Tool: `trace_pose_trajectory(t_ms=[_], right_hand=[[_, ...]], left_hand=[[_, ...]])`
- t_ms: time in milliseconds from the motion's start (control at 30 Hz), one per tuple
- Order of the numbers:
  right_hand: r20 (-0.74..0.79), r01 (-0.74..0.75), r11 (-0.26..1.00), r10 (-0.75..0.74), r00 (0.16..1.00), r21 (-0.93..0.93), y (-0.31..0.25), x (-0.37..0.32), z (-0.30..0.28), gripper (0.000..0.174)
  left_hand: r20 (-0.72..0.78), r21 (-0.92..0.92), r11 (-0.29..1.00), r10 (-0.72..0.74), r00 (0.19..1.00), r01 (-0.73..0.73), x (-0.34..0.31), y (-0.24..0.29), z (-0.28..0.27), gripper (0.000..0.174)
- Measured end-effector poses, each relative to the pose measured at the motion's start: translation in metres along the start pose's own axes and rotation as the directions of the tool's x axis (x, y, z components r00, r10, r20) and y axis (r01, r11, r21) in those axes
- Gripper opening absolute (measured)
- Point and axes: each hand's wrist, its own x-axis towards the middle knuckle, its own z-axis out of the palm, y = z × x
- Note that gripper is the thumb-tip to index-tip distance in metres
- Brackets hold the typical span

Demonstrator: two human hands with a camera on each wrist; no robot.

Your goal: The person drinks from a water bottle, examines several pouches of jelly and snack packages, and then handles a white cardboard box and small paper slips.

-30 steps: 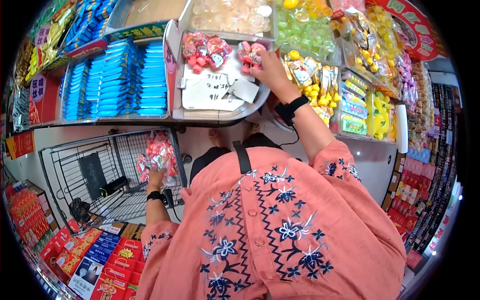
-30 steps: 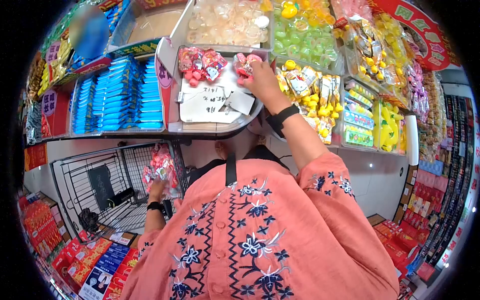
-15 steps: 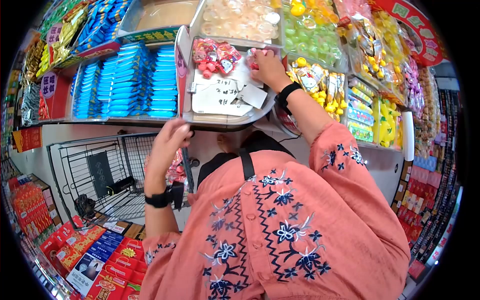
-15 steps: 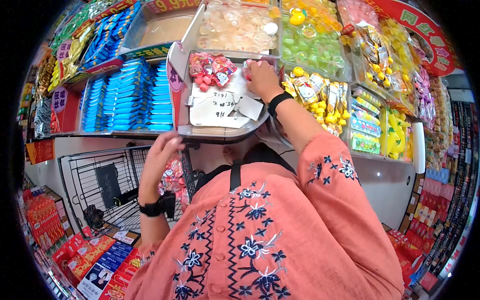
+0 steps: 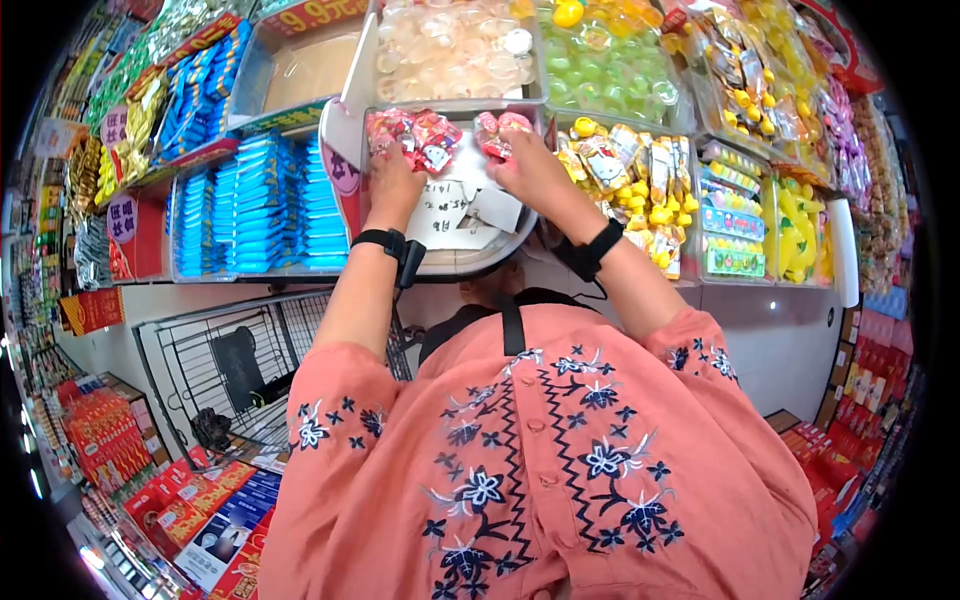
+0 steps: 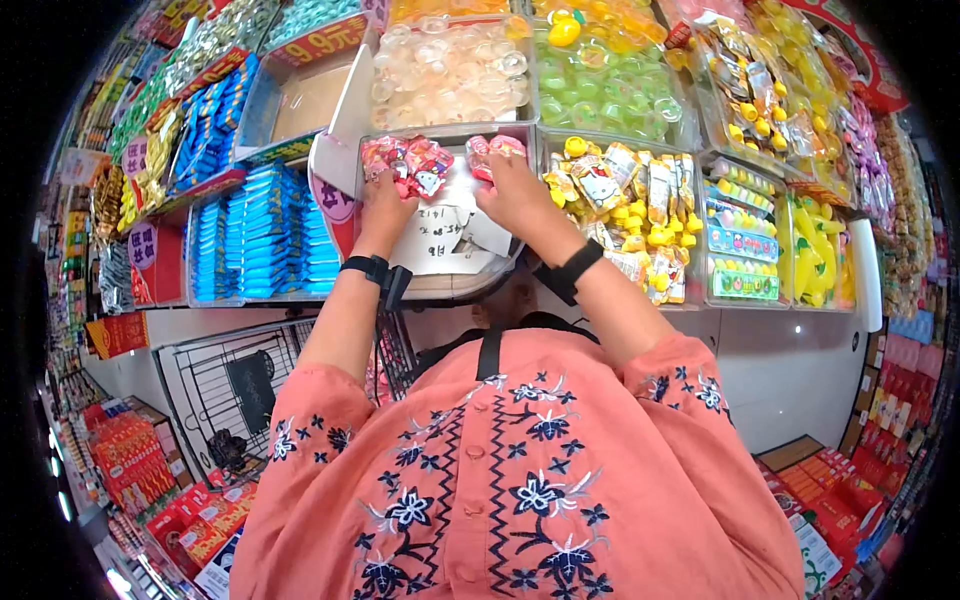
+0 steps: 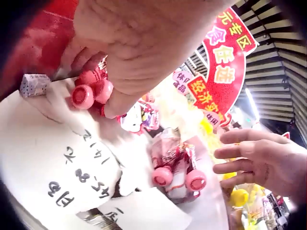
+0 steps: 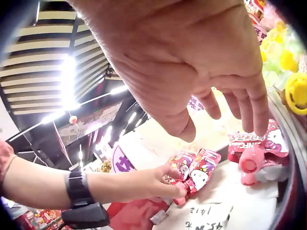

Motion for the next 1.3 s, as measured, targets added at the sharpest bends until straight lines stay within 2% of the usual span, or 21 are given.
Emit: trace_pose_trajectory(t_ms=[67, 100, 233, 333, 433, 533, 633, 700, 800, 933, 967, 1033, 1067, 1133, 1233, 1267, 1300], right_hand=[[0.029, -0.004, 0.998, 0.002, 1.000, 0.062, 0.004, -0.009, -0.008, 0.051], [0.037, -0.010, 0.996, 0.007, 0.999, 0.090, 0.004, -0.012, -0.011, 0.051], [0.025, 0.013, 0.992, -0.016, 1.000, 0.128, 0.008, -0.019, -0.018, 0.048], [0.021, 0.046, 0.986, -0.050, 0.999, 0.161, 0.012, -0.019, -0.017, 0.047], [0.044, 0.031, 0.975, -0.042, 0.998, 0.221, 0.017, -0.021, -0.019, 0.047], [0.107, -0.024, 0.961, -0.006, 0.994, 0.276, 0.022, -0.020, -0.017, 0.044], [0.163, -0.068, 0.953, 0.019, 0.986, 0.294, 0.024, -0.023, -0.023, 0.038], [0.179, -0.066, 0.960, 0.017, 0.984, 0.273, 0.030, -0.026, -0.020, 0.044], [0.226, -0.082, 0.960, 0.020, 0.974, 0.269, 0.035, -0.026, -0.020, 0.048], [0.198, -0.078, 0.952, 0.019, 0.980, 0.297, 0.031, -0.027, -0.023, 0.044], [0.178, -0.070, 0.950, 0.016, 0.984, 0.304, 0.028, -0.025, -0.024, 0.042], [0.242, -0.125, 0.958, 0.062, 0.968, 0.256, 0.027, -0.018, -0.027, 0.046], [0.277, -0.156, 0.960, 0.089, 0.957, 0.232, 0.026, -0.017, -0.028, 0.049], [0.324, -0.215, 0.925, 0.109, 0.940, 0.314, 0.020, -0.015, -0.025, 0.049], [0.319, -0.210, 0.888, 0.076, 0.945, 0.410, 0.022, -0.009, -0.005, 0.051], [0.309, -0.201, 0.876, 0.063, 0.949, 0.439, 0.025, -0.011, 0.006, 0.051], [0.339, -0.238, 0.868, 0.087, 0.937, 0.436, 0.019, -0.009, 0.009, 0.061]], left_hand=[[-0.042, 0.039, 0.999, -0.018, 0.999, 0.019, 0.001, 0.002, 0.006, 0.068], [-0.112, 0.007, 1.000, -0.019, 0.993, 0.020, 0.002, 0.002, 0.011, 0.061], [-0.140, -0.053, 0.997, -0.058, 0.989, 0.051, 0.001, -0.001, 0.021, 0.051], [-0.173, -0.102, 0.993, 0.045, 0.984, -0.063, 0.000, -0.010, 0.031, 0.053], [-0.189, -0.105, 0.994, -0.046, 0.981, 0.026, -0.010, 0.006, 0.030, 0.054], [-0.263, -0.064, 0.997, 0.020, 0.965, -0.038, -0.007, 0.004, 0.037, 0.056], [-0.176, -0.108, 0.994, -0.043, 0.983, 0.024, -0.004, 0.007, 0.034, 0.056], [-0.158, -0.114, 0.992, -0.066, 0.985, 0.048, -0.006, 0.009, 0.030, 0.054], [-0.162, -0.121, 0.992, -0.038, 0.986, 0.018, -0.003, 0.000, 0.034, 0.054], [-0.178, -0.169, 0.978, 0.090, 0.980, -0.120, 0.006, -0.022, 0.035, 0.051], [-0.158, -0.212, 0.970, 0.083, 0.984, -0.116, 0.007, -0.023, 0.033, 0.049], [-0.111, -0.297, 0.949, 0.074, 0.991, -0.104, -0.007, -0.005, 0.006, 0.045], [-0.034, -0.379, 0.925, 0.012, 0.999, -0.024, -0.012, 0.000, -0.004, 0.043], [0.129, -0.519, 0.841, -0.097, 0.987, 0.150, -0.020, 0.006, -0.022, 0.041], [0.281, -0.694, 0.660, -0.121, 0.952, 0.289, -0.038, 0.012, -0.039, 0.042], [0.298, -0.698, 0.653, -0.107, 0.948, 0.293, -0.044, 0.010, -0.040, 0.043], [0.316, -0.703, 0.646, -0.094, 0.944, 0.300, -0.050, 0.009, -0.040, 0.043]])
